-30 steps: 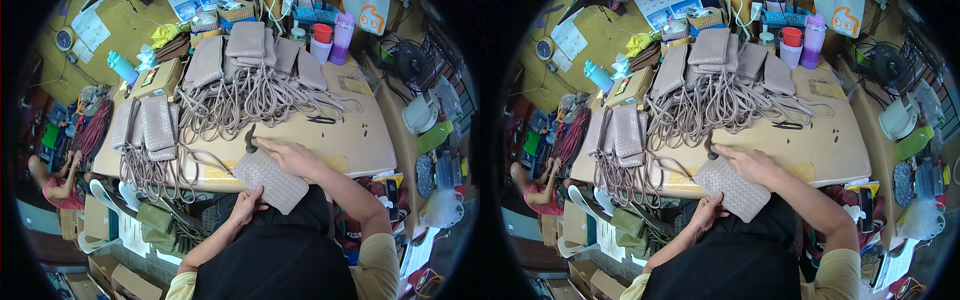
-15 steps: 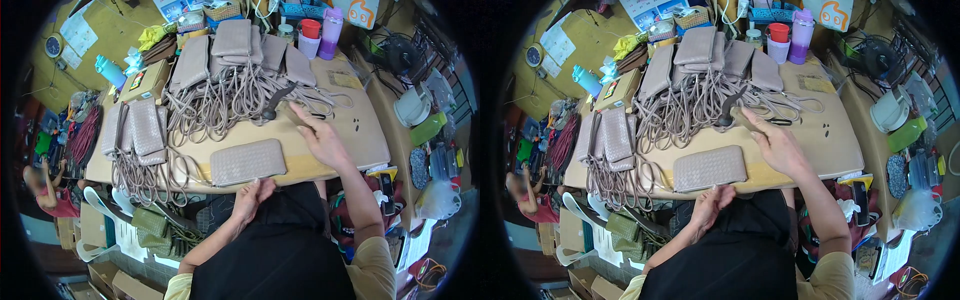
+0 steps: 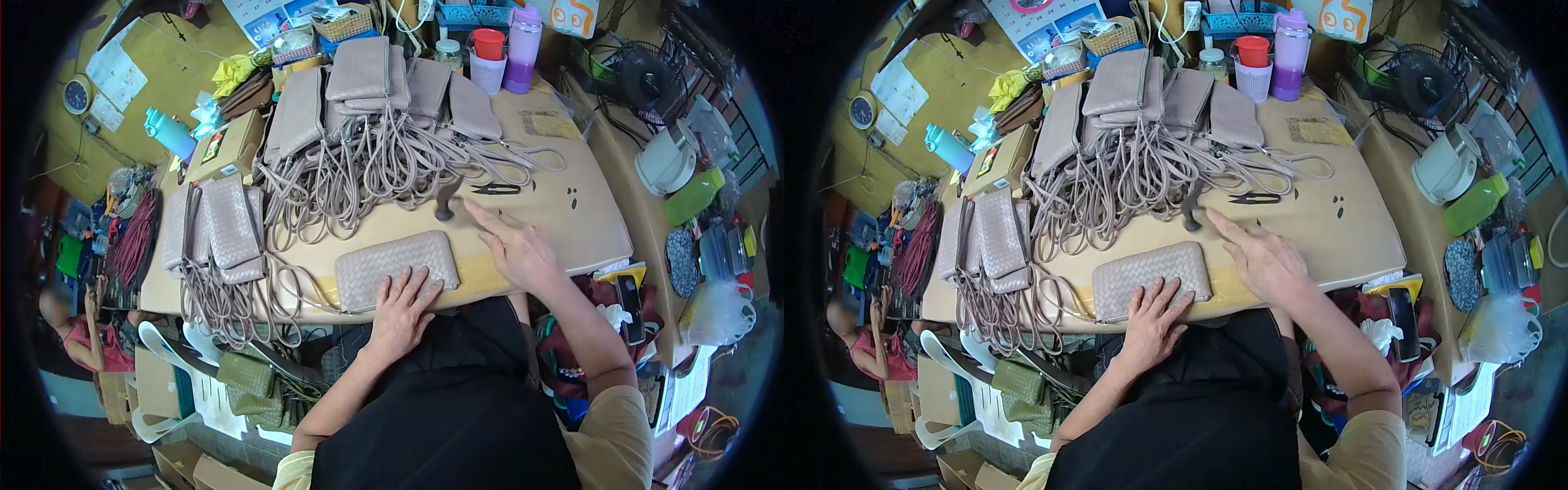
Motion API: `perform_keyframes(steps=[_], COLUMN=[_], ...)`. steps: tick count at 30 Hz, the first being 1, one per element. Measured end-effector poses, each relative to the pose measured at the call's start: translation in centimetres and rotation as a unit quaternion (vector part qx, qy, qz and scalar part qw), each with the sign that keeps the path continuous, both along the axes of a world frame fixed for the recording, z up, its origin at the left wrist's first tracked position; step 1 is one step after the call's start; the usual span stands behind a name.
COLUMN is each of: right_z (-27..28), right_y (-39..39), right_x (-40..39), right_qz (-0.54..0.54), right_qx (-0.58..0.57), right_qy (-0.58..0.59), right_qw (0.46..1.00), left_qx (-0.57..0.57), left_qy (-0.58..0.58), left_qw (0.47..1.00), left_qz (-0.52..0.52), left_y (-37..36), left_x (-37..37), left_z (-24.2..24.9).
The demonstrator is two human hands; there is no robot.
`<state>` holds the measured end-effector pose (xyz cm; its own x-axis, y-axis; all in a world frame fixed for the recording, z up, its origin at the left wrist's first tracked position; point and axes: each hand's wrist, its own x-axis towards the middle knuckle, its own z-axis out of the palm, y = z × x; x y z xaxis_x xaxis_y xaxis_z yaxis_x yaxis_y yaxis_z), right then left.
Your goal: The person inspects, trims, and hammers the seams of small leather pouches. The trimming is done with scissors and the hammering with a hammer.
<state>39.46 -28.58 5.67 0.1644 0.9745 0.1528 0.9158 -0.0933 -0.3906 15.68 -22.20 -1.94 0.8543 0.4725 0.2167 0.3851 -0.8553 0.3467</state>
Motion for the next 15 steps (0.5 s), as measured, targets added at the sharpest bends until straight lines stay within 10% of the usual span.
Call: perform_keyframes(steps=[3,7,15], right_z=[-3.1,-2.7,-5.4], right_y=[0.0,0.6,4.0], right_x=[-0.4,0.2,1.7], right_qz=[-0.014,0.012,0.02], right_qx=[0.075,-0.033,0.05], right_qy=[0.11,-0.036,-0.225], right_qw=[0.991,0.999,0.973], left_qx=[-0.014,0.05,-0.014], left_qy=[0.011,0.126,-0.057], left_qw=[1.0,0.976,0.991], left_qz=[-0.005,0.17,0.118], left_y=[0.3,1.7,4.3], left_x=[-0.7,-3.5,-7.3], left_z=[0.7,4.1,7.0])
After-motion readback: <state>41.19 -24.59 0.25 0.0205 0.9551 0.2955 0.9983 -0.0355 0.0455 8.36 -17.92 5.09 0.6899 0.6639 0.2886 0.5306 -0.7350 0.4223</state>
